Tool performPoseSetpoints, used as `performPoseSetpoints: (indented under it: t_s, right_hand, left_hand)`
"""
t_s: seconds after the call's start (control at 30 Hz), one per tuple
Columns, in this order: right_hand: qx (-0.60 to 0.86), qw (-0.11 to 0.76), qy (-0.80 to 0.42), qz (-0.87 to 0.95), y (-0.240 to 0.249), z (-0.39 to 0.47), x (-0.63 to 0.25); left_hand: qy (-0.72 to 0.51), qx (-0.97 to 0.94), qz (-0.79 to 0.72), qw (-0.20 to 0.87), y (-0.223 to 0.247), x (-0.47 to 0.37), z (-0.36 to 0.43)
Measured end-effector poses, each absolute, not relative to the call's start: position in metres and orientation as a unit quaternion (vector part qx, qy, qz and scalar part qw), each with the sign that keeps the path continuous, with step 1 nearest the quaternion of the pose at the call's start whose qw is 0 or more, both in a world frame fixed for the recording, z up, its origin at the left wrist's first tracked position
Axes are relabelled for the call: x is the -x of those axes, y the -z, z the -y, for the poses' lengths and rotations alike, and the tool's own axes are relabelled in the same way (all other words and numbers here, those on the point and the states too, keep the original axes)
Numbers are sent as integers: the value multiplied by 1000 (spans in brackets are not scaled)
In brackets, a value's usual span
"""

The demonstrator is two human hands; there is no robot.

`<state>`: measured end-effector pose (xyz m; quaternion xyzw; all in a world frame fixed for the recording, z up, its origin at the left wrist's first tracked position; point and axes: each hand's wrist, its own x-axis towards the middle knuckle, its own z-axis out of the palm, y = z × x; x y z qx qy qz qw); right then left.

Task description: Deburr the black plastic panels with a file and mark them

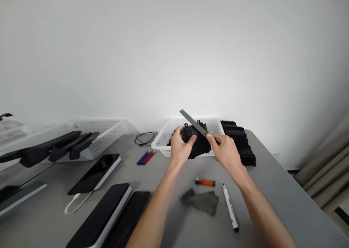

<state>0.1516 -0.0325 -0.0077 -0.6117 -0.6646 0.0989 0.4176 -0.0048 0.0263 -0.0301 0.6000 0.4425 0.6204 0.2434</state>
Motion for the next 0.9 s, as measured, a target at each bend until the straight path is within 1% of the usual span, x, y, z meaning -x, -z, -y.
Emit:
performPoseSetpoints:
  t_s: [0.1,0.23,0.37,0.57,0.73,0.8,0.9]
  right_hand:
    - [607,413,-101,671,8,33,-150]
    - [629,421,-70,650,9,33,-151]
    - [607,412,-82,675,8,33,-151]
    - [631,406,-68,657,7,34,-151]
    - [609,399,-79,682,7,37,-151]
    - [621,410,-72,664,7,36,-153]
    - [620,454,-85,634,7,31,-162]
  left_hand:
    - [-625,-602,-435,241,30,6,-26]
    - [-628,-588,-442,253,32,8,-28]
    - [-625,-600,-437,240,32,8,-29]
    - [-625,-584,-445,265,30,9,-27]
    - [-630,-597,-421,263,28,8,-27]
    - [-629,-589,-429,270,29,9,-28]
    - [-627,-577,-450,266,29,11,-29]
